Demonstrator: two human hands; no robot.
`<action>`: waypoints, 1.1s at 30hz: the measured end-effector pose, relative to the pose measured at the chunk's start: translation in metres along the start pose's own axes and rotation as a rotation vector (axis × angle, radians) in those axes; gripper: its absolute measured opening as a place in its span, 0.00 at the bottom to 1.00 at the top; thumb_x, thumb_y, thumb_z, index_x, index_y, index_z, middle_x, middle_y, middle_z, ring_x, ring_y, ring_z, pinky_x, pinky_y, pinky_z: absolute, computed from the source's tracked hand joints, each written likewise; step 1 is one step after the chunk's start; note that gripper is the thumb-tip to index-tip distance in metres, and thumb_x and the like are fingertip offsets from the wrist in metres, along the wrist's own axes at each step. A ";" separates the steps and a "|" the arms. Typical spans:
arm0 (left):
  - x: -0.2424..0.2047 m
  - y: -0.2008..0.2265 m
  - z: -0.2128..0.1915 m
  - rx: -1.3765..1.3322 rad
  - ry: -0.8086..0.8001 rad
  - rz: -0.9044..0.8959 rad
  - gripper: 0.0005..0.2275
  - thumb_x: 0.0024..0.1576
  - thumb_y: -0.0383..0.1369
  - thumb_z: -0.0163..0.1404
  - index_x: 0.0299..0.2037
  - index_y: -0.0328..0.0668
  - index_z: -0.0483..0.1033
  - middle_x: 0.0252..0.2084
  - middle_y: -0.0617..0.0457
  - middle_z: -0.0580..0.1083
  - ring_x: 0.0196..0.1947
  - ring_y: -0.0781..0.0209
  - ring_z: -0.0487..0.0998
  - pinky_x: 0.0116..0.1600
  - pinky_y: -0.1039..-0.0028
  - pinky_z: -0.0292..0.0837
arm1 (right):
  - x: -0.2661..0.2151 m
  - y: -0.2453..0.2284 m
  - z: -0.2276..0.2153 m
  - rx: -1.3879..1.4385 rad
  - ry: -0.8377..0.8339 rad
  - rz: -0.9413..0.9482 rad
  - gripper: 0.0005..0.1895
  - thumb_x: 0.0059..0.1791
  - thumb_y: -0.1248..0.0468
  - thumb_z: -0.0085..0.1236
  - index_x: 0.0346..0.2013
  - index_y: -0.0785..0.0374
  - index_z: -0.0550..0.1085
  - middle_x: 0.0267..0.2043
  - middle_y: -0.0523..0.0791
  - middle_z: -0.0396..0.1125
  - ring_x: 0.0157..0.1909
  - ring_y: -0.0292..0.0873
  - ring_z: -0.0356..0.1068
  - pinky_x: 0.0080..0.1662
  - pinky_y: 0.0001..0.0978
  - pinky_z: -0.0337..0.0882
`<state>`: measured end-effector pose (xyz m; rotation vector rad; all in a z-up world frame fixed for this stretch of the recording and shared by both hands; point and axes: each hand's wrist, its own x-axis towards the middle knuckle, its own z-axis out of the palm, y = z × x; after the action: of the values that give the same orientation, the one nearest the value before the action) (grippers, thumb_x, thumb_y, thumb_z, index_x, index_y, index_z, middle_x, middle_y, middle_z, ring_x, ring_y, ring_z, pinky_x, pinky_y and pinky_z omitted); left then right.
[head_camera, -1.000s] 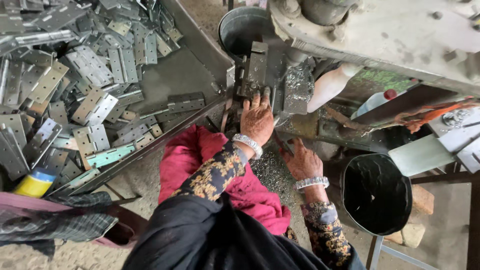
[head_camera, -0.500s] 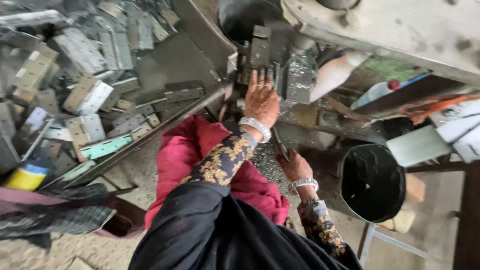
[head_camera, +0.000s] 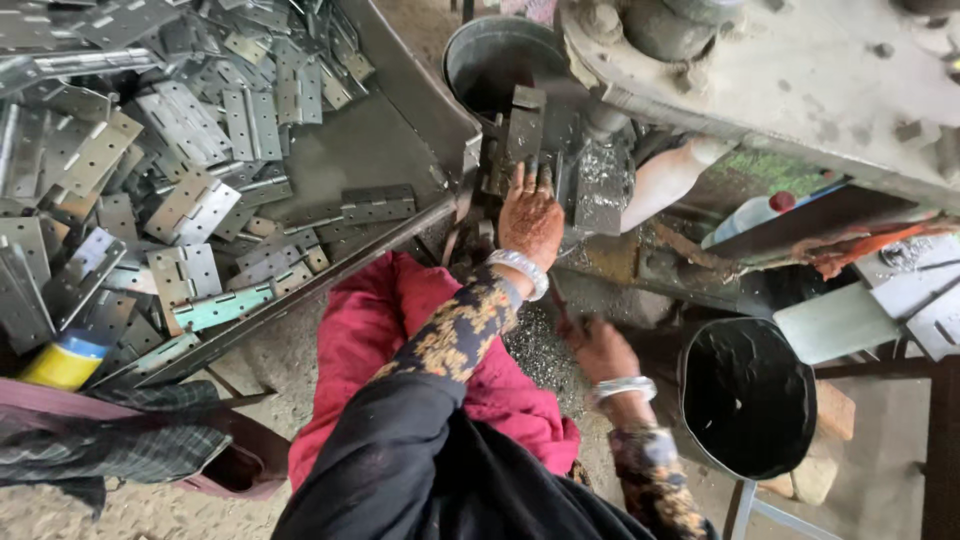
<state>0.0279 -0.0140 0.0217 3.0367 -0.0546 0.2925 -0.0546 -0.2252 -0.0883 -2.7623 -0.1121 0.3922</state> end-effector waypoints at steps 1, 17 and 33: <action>0.003 0.003 0.001 0.003 -0.013 -0.016 0.16 0.64 0.34 0.38 0.53 0.38 0.78 0.73 0.42 0.61 0.76 0.46 0.54 0.77 0.54 0.31 | -0.003 0.004 -0.001 -0.045 -0.026 0.055 0.29 0.51 0.39 0.53 0.46 0.64 0.69 0.36 0.58 0.74 0.41 0.61 0.77 0.41 0.54 0.76; 0.027 -0.001 -0.001 0.116 -0.145 -0.075 0.18 0.64 0.35 0.35 0.57 0.44 0.77 0.77 0.49 0.53 0.77 0.45 0.45 0.75 0.43 0.20 | -0.006 0.003 -0.002 -0.114 0.050 -0.017 0.30 0.51 0.38 0.50 0.51 0.60 0.70 0.36 0.58 0.74 0.39 0.63 0.77 0.41 0.54 0.76; 0.049 0.007 0.003 0.142 0.047 -0.239 0.19 0.62 0.36 0.36 0.57 0.45 0.76 0.74 0.49 0.54 0.77 0.51 0.47 0.74 0.44 0.21 | -0.017 0.005 0.016 -0.056 0.013 0.014 0.31 0.50 0.35 0.57 0.47 0.61 0.74 0.39 0.58 0.76 0.42 0.61 0.77 0.44 0.53 0.75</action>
<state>0.0758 -0.0226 0.0284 3.1300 0.3448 0.3609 -0.0752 -0.2265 -0.1003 -2.8219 -0.1024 0.3809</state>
